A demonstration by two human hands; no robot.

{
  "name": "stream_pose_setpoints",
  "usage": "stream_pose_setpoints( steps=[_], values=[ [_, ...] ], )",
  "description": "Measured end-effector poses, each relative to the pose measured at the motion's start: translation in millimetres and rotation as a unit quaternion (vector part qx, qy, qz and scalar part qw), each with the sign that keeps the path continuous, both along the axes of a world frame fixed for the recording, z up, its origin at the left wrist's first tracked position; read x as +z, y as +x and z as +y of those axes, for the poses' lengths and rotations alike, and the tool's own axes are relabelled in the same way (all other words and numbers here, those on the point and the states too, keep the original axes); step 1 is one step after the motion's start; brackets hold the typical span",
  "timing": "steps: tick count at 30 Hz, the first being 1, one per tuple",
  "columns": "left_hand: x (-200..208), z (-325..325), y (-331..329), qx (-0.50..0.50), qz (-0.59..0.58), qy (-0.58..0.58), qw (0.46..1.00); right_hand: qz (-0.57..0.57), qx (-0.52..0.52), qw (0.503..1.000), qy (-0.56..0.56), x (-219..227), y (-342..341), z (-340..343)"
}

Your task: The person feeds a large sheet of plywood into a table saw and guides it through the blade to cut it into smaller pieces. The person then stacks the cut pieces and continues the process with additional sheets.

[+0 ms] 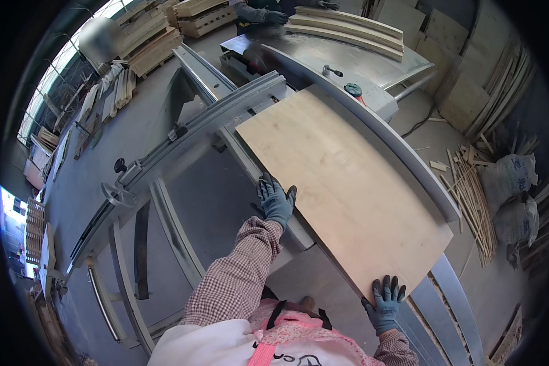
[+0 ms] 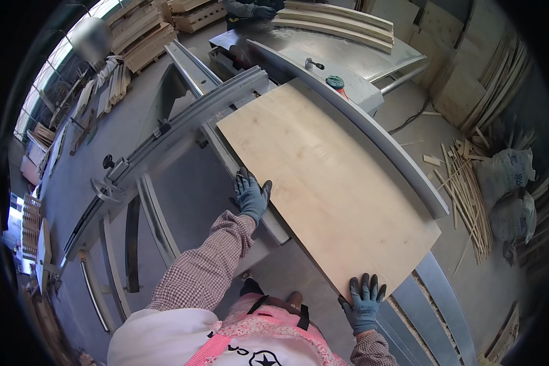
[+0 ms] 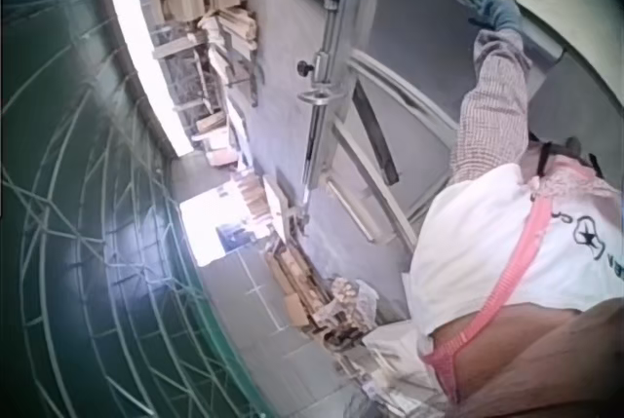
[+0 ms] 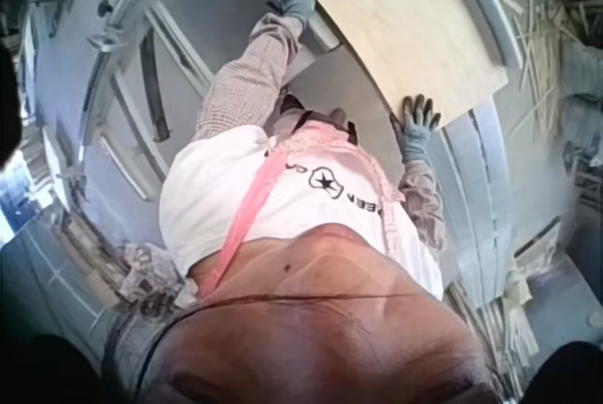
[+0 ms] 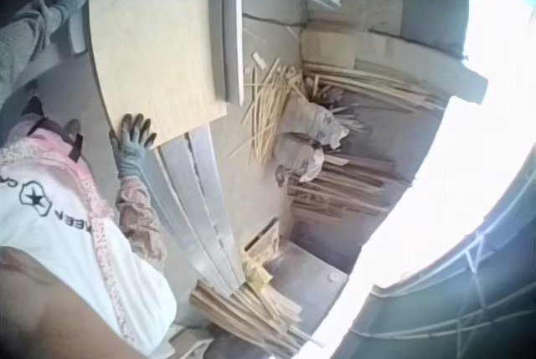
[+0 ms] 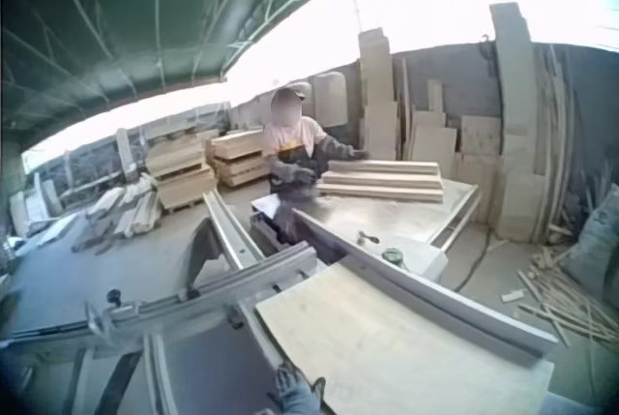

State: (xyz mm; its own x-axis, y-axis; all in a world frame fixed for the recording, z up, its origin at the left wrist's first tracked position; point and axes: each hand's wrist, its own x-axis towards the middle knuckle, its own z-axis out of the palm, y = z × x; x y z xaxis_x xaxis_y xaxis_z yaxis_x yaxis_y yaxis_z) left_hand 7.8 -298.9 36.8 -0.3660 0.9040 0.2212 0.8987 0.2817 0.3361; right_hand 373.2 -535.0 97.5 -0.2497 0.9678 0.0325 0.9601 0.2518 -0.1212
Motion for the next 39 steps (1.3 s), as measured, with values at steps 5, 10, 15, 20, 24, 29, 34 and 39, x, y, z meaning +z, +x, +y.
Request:
stream_pose_setpoints(
  steps=[5,10,15,20,24,29,34,39],
  values=[
    [1,11,-3,0.034,0.024,0.008,0.999,0.001,0.010,1.000,-0.006,0,-5,16],
    [-3,16,-8,0.031,0.030,0.032,0.999,-0.010,0.014,1.000,-0.013,-4,-8,21],
    [-9,20,-12,0.033,0.030,0.038,0.998,-0.007,0.018,1.000,-0.013,-10,-10,27],
    [-9,51,-40,0.096,-0.002,-0.006,0.995,-0.005,0.025,1.000,-0.015,-14,-43,51],
    [-8,58,-53,0.103,0.005,-0.024,0.994,-0.020,0.029,0.999,-0.017,-22,-58,61],
    [-13,59,-53,0.101,-0.009,-0.004,0.995,-0.030,0.033,0.999,-0.003,-27,-57,59],
    [-26,57,-84,0.031,-0.129,-0.023,0.991,-0.032,0.046,0.998,0.022,-34,-53,56],
    [-38,-55,-73,0.018,-0.194,0.044,0.980,-0.045,0.026,0.998,0.019,-38,-50,56]
  ],
)
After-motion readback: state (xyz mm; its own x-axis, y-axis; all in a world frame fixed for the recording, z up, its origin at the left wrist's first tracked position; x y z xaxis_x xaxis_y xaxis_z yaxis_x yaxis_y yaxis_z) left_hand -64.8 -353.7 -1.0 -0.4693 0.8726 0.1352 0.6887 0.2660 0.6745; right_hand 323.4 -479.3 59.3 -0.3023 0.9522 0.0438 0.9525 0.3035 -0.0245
